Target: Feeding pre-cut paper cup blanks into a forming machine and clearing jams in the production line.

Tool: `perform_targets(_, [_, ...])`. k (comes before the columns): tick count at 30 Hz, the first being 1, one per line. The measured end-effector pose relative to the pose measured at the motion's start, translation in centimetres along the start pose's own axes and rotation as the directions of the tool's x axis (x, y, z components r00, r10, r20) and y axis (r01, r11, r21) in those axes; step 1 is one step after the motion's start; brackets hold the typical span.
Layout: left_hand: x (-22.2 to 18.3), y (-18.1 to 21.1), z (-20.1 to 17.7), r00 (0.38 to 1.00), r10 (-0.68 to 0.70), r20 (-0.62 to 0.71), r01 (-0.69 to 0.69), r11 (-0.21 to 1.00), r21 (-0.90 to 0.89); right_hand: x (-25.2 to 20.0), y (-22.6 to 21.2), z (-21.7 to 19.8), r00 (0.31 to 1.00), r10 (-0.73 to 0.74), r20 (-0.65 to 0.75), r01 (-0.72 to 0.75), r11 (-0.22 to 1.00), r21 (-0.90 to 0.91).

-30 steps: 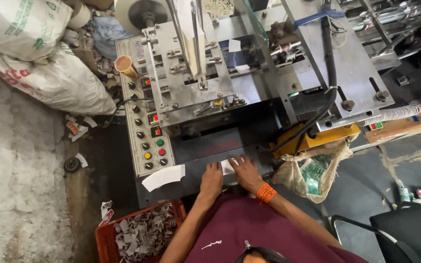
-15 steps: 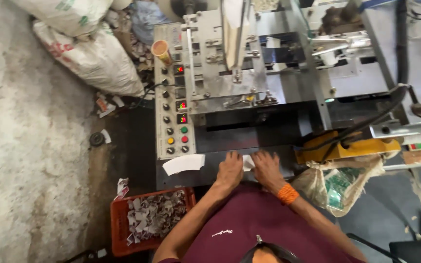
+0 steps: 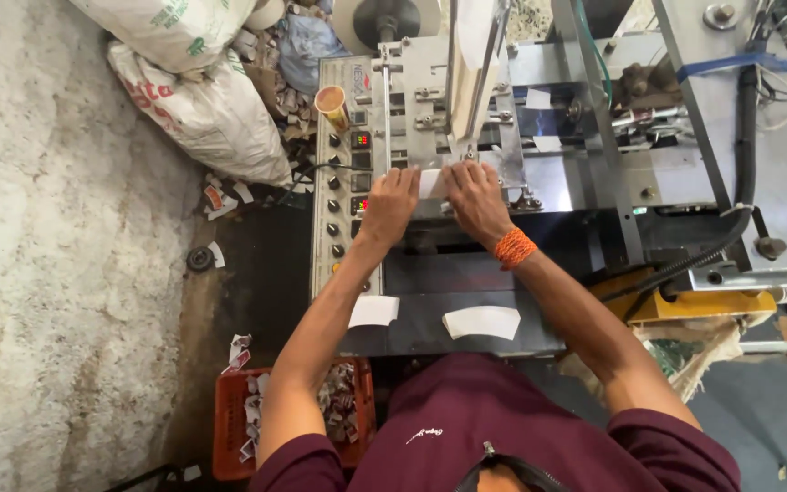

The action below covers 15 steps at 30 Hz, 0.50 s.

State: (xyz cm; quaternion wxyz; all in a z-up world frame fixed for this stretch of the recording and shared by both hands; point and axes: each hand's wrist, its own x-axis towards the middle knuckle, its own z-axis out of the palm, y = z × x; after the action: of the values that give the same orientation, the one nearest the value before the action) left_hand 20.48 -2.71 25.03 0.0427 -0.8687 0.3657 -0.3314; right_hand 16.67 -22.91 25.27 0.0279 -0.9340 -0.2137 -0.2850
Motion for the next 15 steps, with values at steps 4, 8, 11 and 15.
perform_targets(4, [-0.3,0.7,0.5,1.000,0.000,0.016,0.001,1.000,-0.021,-0.4,0.6,0.8,0.997,-0.055,0.056,0.059,0.996,-0.069])
perform_targets(8, [-0.5,1.8,1.4,0.988,0.038,0.147,-0.015,0.988,-0.153,-1.1,1.0,-0.8,0.992,-0.046,0.118,0.038,0.997,0.073])
perform_targets(11, [-3.1,4.6,1.7,0.974,0.019,0.226,0.049,0.956,-0.290,-5.8,0.9,0.6,0.971,-0.019,0.240,-0.009,0.993,0.117])
perform_targets(15, [-5.5,5.3,2.4,0.906,0.000,0.422,0.361,0.518,-0.775,-10.5,1.4,0.6,0.989,-0.014,0.147,-0.055,0.889,0.454])
